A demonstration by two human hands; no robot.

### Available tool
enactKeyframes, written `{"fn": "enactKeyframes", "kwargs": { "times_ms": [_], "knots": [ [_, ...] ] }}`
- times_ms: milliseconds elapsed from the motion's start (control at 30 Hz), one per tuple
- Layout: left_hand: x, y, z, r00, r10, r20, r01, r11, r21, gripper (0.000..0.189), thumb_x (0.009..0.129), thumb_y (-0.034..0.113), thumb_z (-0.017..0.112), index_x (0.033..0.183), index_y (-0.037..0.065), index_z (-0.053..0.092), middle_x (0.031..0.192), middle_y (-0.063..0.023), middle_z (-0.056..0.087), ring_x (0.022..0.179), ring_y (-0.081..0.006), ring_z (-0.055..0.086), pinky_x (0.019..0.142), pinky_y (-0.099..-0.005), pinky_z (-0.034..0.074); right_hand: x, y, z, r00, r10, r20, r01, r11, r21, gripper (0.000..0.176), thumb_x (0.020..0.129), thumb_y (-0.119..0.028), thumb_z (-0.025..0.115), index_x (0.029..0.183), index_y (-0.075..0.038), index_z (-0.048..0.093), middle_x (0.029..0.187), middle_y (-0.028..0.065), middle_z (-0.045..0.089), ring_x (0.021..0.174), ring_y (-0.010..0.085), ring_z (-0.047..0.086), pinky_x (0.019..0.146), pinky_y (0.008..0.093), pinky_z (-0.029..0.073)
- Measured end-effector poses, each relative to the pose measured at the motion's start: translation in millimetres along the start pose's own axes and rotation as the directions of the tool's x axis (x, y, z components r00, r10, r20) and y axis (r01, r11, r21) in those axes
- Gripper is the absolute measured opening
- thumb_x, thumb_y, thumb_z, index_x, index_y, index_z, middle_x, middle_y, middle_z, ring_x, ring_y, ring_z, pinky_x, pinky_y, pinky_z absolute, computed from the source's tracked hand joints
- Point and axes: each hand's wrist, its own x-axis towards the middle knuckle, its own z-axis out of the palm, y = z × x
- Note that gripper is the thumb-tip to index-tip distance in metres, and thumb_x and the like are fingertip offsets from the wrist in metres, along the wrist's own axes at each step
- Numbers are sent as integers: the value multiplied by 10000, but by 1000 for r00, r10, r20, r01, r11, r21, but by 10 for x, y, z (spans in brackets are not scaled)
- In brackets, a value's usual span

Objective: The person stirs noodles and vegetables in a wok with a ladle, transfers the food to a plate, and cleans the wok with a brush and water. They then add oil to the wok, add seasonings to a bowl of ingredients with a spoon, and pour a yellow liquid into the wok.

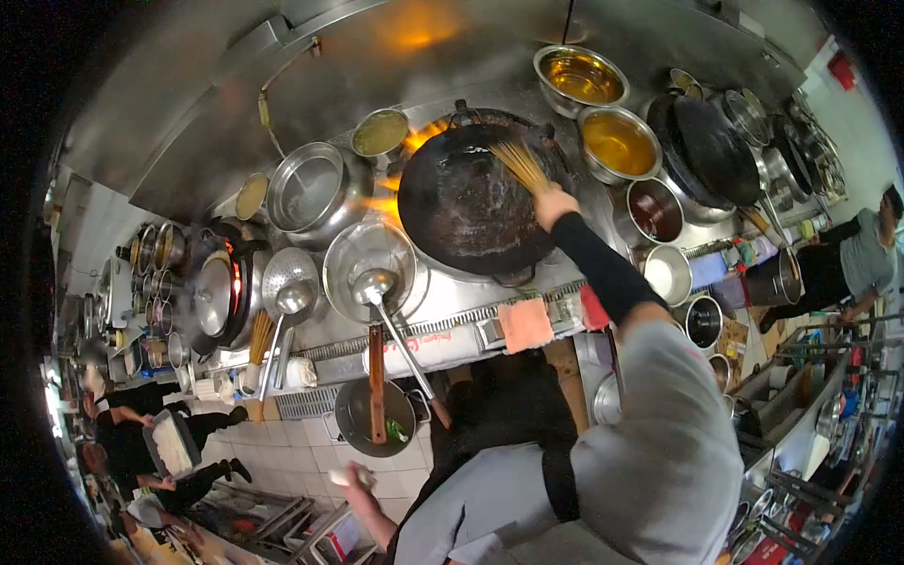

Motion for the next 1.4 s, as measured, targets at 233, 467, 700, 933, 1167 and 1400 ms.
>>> {"fn": "enactKeyframes", "kwargs": {
  "times_ms": [233,467,700,933,1167,1400],
  "knots": [
    [-120,1511,1625,886,140,442,-95,988,-123,361,990,232,676,1252,-4,597,1099,-167,716,943,-260,728,775,-383,604,58,-1631,338,985,104,138,-163,821,548,332,865,-291,677,1110,-71,726,1057,260,733,1036,459,692,938,515,556],
    [-291,1273,3534,413,-169,895,685,705,-183,455,1044,446,577,1161,11,643,994,-216,690,699,-247,640,529,-280,537,-713,-54,-1423,721,-378,580,236,922,308,291,823,-277,664,984,-49,746,934,226,742,910,419,718,812,498,575],
    [-948,658,5164,443,-491,750,565,802,192,465,1017,543,593,1149,98,597,957,-110,660,683,-270,612,467,-274,454,-1575,1437,-1749,998,-27,-64,51,914,403,562,857,-197,755,1352,28,613,936,213,754,801,367,734,757,468,584],
    [-1152,450,5241,677,-364,640,479,878,-8,267,917,205,688,1074,46,543,936,-121,627,656,-256,605,429,-266,422,-3081,1350,-886,769,404,495,-493,-116,862,656,911,-103,785,1472,65,488,950,124,719,590,152,645,484,287,503],
    [-1170,390,4569,713,-220,666,394,911,-120,123,923,135,635,952,31,573,796,-113,624,580,-226,596,408,-247,392,-3058,1692,-745,787,379,487,-501,-67,863,646,916,-86,777,1465,87,483,949,123,717,625,164,663,548,316,530],
    [-1363,1116,4255,777,-114,619,65,993,102,133,845,89,630,943,7,591,763,-101,612,496,-212,579,345,-245,349,-2872,1772,-1189,760,236,605,-592,-131,795,607,934,-139,759,1447,72,514,962,136,725,642,185,684,480,317,515]
  ]
}}
